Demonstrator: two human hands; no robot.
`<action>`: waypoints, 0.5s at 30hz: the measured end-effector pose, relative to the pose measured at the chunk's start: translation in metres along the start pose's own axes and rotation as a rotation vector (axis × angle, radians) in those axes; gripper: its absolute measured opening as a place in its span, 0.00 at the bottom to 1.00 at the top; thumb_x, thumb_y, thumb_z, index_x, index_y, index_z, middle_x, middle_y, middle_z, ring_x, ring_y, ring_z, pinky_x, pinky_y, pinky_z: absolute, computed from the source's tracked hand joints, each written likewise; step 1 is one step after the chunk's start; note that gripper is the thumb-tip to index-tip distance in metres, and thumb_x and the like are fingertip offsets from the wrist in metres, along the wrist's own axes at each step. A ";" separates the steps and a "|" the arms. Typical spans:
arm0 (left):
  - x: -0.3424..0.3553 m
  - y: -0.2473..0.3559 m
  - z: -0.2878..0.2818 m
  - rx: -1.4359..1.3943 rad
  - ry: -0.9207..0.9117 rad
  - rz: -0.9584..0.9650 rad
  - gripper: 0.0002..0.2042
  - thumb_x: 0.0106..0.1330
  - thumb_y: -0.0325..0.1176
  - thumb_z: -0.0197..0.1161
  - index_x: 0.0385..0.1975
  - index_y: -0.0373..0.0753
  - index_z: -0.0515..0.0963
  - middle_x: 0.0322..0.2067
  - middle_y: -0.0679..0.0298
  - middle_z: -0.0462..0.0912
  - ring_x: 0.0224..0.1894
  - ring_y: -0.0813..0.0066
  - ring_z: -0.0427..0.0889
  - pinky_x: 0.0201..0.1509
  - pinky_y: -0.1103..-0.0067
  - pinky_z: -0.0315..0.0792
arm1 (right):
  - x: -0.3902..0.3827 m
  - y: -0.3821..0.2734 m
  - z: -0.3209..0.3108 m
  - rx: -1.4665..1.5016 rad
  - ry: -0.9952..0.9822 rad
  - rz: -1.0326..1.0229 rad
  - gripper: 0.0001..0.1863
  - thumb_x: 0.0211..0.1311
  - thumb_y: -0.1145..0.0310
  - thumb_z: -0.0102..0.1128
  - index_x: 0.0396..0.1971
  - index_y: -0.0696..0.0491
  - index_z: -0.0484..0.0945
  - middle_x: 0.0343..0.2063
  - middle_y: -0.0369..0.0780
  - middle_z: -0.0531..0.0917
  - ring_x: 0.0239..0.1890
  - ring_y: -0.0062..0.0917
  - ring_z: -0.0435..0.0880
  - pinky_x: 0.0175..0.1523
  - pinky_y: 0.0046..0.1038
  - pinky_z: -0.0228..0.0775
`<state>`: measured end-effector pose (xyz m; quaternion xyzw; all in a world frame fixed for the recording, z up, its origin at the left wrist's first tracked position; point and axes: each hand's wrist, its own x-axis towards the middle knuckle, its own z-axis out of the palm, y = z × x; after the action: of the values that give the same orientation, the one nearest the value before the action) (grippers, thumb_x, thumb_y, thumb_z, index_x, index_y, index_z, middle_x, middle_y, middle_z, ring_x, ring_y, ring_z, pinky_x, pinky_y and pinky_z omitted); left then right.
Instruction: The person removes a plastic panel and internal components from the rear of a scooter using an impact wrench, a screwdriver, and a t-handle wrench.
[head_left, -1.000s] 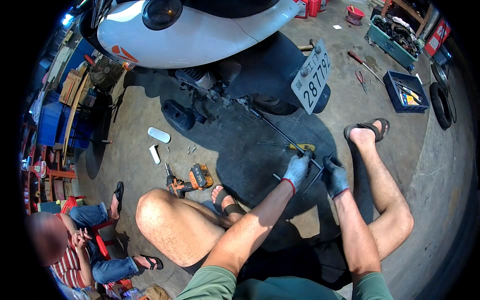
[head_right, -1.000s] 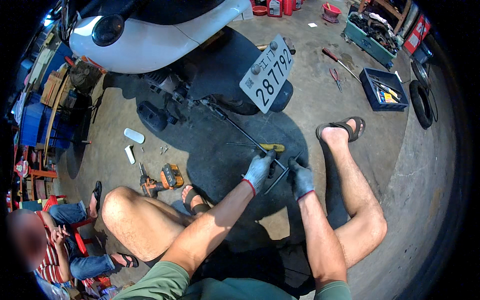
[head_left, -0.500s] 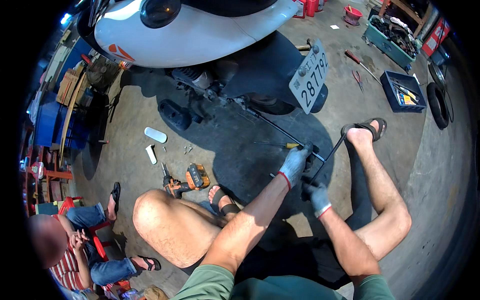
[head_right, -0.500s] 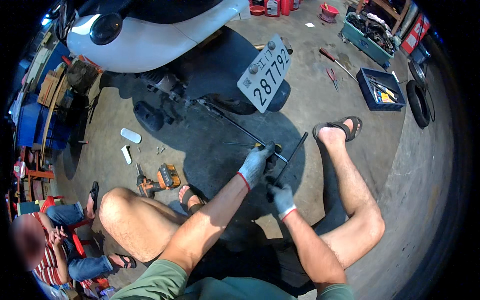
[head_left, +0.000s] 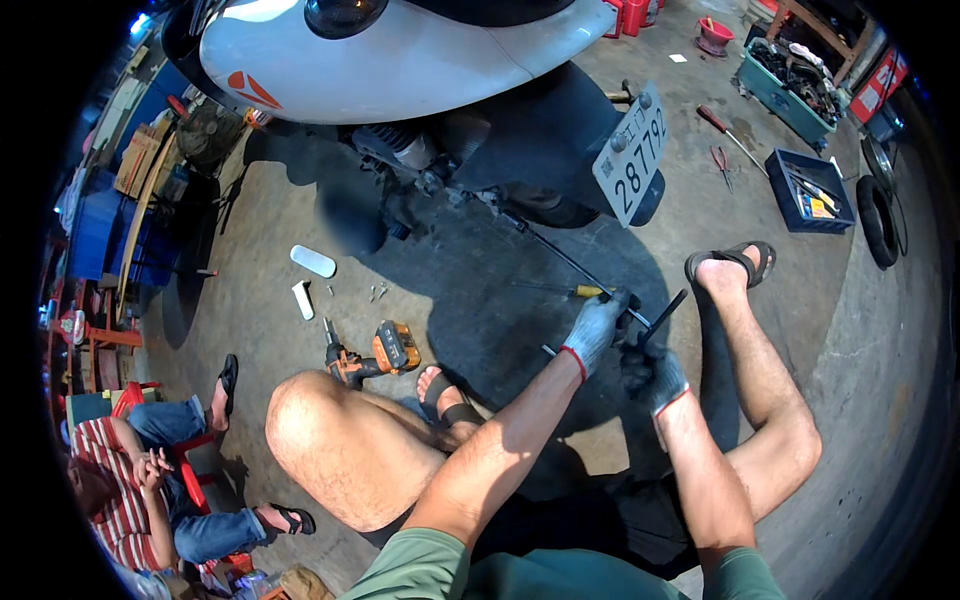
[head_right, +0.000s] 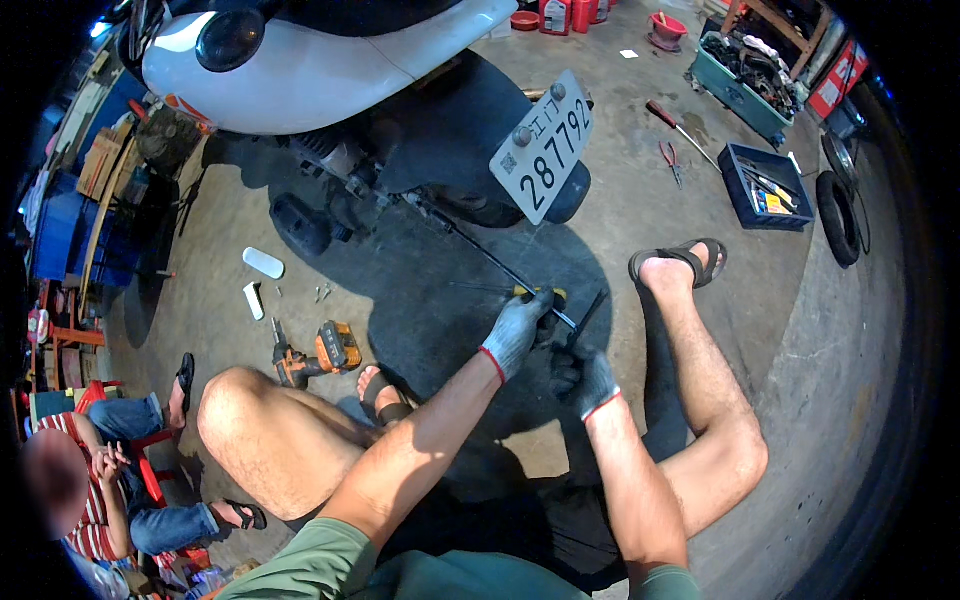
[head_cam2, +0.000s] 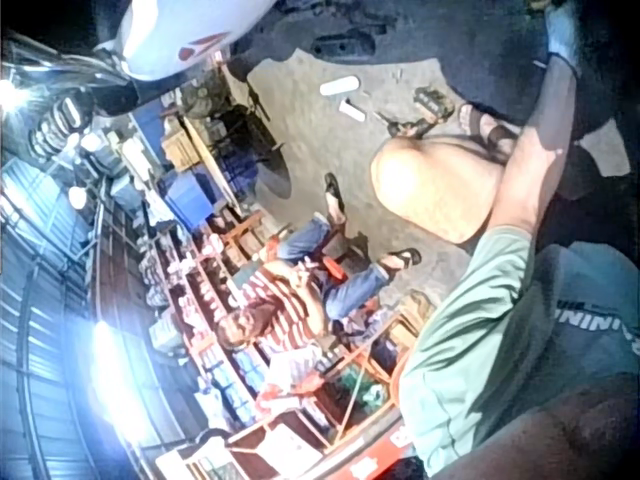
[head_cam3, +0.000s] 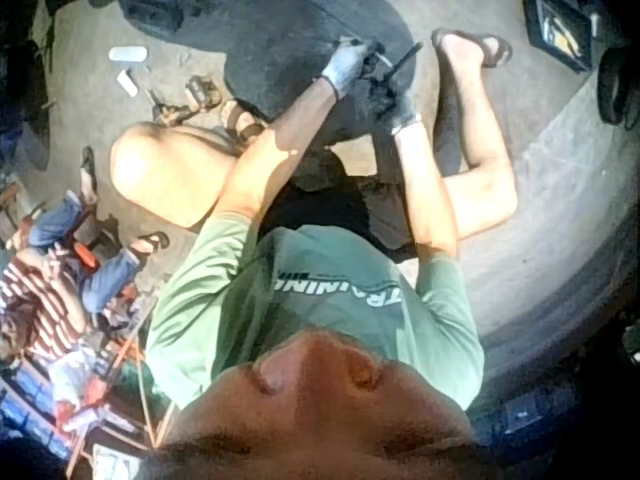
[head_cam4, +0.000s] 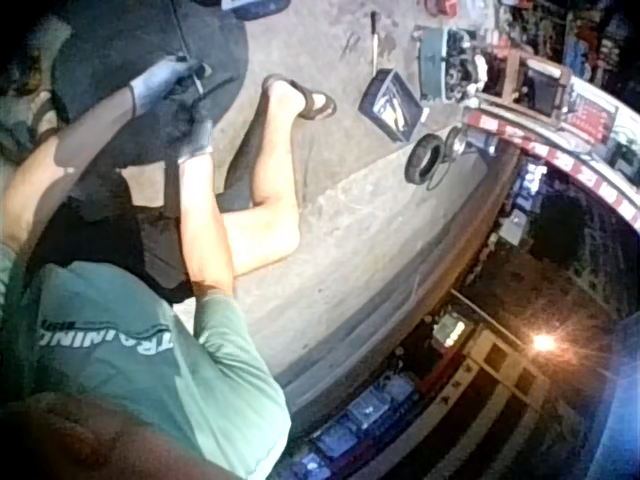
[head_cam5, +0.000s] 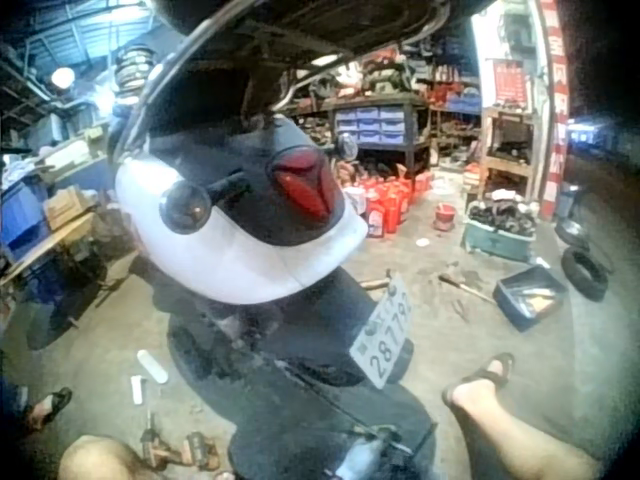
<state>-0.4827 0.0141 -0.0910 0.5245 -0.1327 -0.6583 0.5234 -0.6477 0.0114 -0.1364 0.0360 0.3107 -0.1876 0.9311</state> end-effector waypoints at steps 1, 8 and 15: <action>-0.002 0.000 0.006 0.004 -0.022 -0.025 0.13 0.68 0.43 0.55 0.27 0.43 0.77 0.16 0.73 0.72 0.15 0.85 0.66 0.18 0.85 0.58 | 0.009 -0.014 -0.023 -0.006 -0.109 -0.038 0.11 0.60 0.60 0.56 0.32 0.52 0.79 0.16 0.33 0.73 0.15 0.20 0.67 0.21 0.18 0.57; -0.006 -0.001 0.000 0.071 -0.061 -0.105 0.13 0.69 0.43 0.54 0.29 0.41 0.78 0.14 0.73 0.71 0.13 0.85 0.65 0.16 0.85 0.54 | -0.009 -0.038 0.055 -0.636 0.460 -0.877 0.09 0.58 0.68 0.62 0.37 0.55 0.80 0.19 0.29 0.75 0.16 0.13 0.67 0.21 0.16 0.54; -0.001 0.002 0.003 0.029 -0.048 -0.086 0.12 0.69 0.42 0.54 0.31 0.41 0.78 0.15 0.72 0.70 0.14 0.84 0.64 0.16 0.84 0.55 | -0.067 0.030 0.096 -1.773 0.222 -1.046 0.19 0.41 0.81 0.63 0.39 0.56 0.80 0.35 0.45 0.82 0.33 0.31 0.82 0.40 0.27 0.74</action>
<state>-0.4844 0.0131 -0.0876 0.5211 -0.1320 -0.6908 0.4836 -0.6316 0.0436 -0.0204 -0.7850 0.3982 -0.2681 0.3916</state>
